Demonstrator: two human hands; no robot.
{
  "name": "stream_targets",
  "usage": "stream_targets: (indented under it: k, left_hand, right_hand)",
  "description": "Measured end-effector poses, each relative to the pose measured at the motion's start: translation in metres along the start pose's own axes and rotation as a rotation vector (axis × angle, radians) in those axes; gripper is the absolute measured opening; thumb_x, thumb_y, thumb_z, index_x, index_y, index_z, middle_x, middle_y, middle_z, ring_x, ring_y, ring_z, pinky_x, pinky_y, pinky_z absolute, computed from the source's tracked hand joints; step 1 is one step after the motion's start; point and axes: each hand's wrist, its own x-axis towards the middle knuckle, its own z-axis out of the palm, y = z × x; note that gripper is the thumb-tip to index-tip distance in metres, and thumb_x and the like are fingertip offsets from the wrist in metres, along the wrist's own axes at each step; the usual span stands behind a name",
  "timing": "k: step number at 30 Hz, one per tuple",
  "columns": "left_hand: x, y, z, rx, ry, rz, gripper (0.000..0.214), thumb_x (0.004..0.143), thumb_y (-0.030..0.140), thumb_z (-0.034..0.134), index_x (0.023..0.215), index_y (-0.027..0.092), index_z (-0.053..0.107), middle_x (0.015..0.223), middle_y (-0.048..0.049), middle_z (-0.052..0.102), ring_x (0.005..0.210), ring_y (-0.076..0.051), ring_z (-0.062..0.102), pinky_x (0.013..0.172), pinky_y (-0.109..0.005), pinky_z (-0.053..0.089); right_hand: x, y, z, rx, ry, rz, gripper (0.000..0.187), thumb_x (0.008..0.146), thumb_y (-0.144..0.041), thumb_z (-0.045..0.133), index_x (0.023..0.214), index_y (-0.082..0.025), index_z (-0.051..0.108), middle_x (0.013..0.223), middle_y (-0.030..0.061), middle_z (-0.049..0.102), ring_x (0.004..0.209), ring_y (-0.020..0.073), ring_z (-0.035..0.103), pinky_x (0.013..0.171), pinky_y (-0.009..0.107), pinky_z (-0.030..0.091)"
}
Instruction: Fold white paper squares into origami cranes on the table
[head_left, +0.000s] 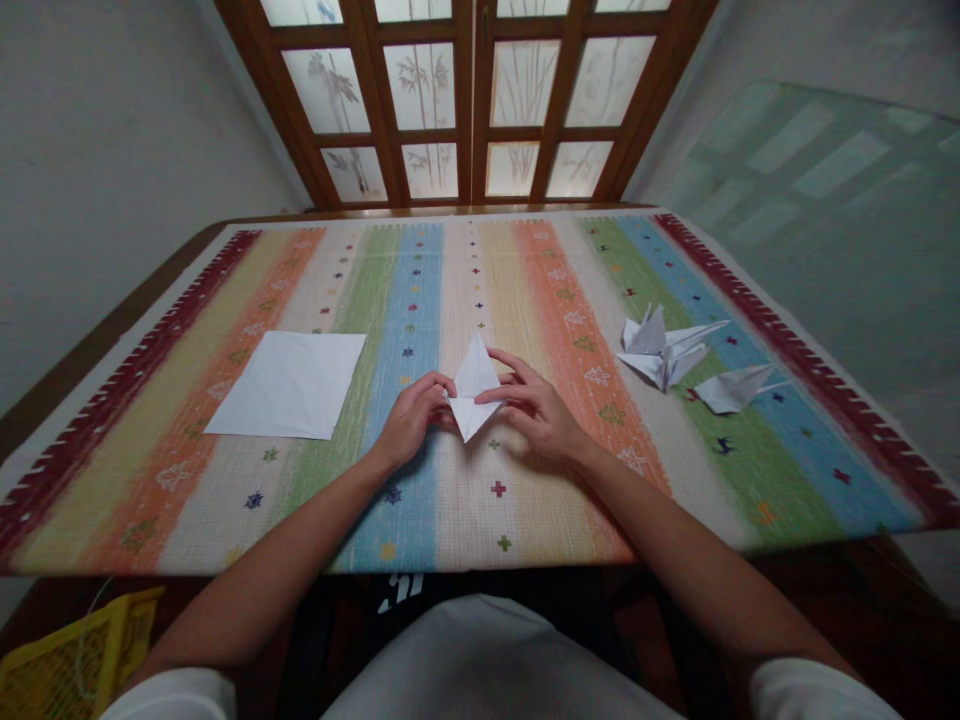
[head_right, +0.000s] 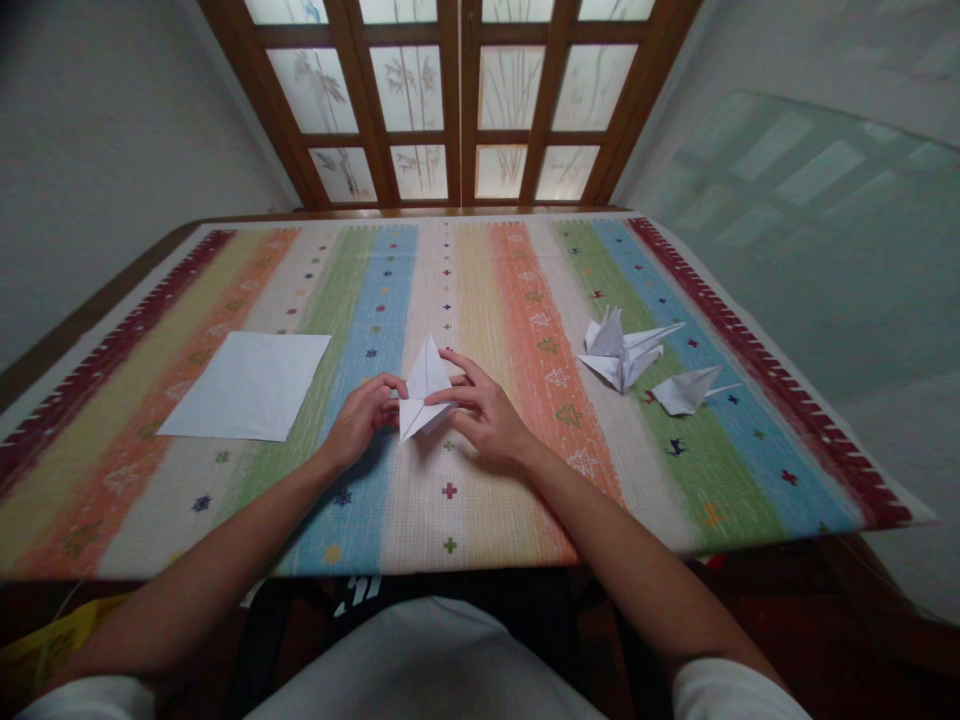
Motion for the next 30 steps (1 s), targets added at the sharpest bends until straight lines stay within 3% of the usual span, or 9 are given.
stream_targets:
  k: [5, 10, 15, 21, 26, 30]
  left_hand:
    - [-0.001, -0.006, -0.003, 0.132, -0.018, -0.001, 0.034, 0.081, 0.037, 0.087, 0.099, 0.020, 0.064, 0.070, 0.0045, 0.060, 0.059, -0.010, 0.058, 0.055, -0.019, 0.045]
    - [-0.002, -0.009, -0.004, 0.194, 0.006, 0.048, 0.030, 0.084, 0.036, 0.085, 0.103, 0.019, 0.069, 0.070, 0.0028, 0.062, 0.059, -0.011, 0.059, 0.056, -0.020, 0.047]
    - [-0.001, -0.006, -0.004, 0.243, 0.046, 0.089, 0.025, 0.087, 0.037, 0.080, 0.097, 0.018, 0.069, 0.078, 0.0005, 0.066, 0.061, -0.010, 0.061, 0.057, -0.020, 0.048]
    - [-0.001, -0.005, -0.004, 0.212, 0.078, 0.108, 0.027, 0.083, 0.033, 0.083, 0.099, 0.018, 0.068, 0.098, -0.0030, 0.071, 0.069, -0.010, 0.067, 0.062, -0.020, 0.053]
    - [-0.002, -0.003, -0.003, 0.212, 0.081, 0.116, 0.029, 0.084, 0.032, 0.083, 0.105, 0.019, 0.069, 0.114, -0.0050, 0.071, 0.072, -0.008, 0.068, 0.065, -0.020, 0.057]
    - [-0.002, -0.003, -0.002, 0.166, 0.093, 0.132, 0.054, 0.080, 0.028, 0.087, 0.128, 0.025, 0.062, 0.118, -0.0051, 0.070, 0.077, -0.011, 0.071, 0.071, -0.024, 0.063]
  right_hand:
    - [-0.001, -0.001, 0.003, -0.016, 0.046, 0.123, 0.020, 0.094, -0.034, 0.074, 0.110, -0.027, 0.084, 0.163, 0.0116, 0.051, 0.111, 0.0256, 0.071, 0.092, 0.045, 0.063]
    - [-0.002, 0.006, 0.011, 0.200, 0.104, 0.250, 0.045, 0.085, -0.027, 0.080, 0.129, -0.026, 0.071, 0.133, 0.0112, 0.070, 0.106, 0.0221, 0.073, 0.087, 0.037, 0.066]
    - [0.000, 0.008, 0.013, 0.365, 0.122, 0.279, 0.075, 0.079, -0.026, 0.086, 0.147, -0.032, 0.056, 0.115, 0.0062, 0.074, 0.104, 0.0218, 0.074, 0.083, 0.034, 0.066]
    - [0.002, 0.003, 0.010, 0.367, 0.122, 0.319, 0.064, 0.077, -0.030, 0.090, 0.136, -0.030, 0.066, 0.125, 0.0092, 0.072, 0.105, 0.0224, 0.073, 0.086, 0.036, 0.066]
    - [0.001, 0.002, 0.007, 0.329, 0.128, 0.303, 0.065, 0.076, -0.032, 0.092, 0.137, -0.032, 0.068, 0.134, 0.0095, 0.069, 0.103, 0.0218, 0.072, 0.076, 0.032, 0.066]
    - [0.001, 0.006, 0.007, 0.348, 0.121, 0.297, 0.062, 0.077, -0.035, 0.091, 0.135, -0.031, 0.071, 0.131, 0.0093, 0.070, 0.102, 0.0220, 0.071, 0.077, 0.034, 0.066]
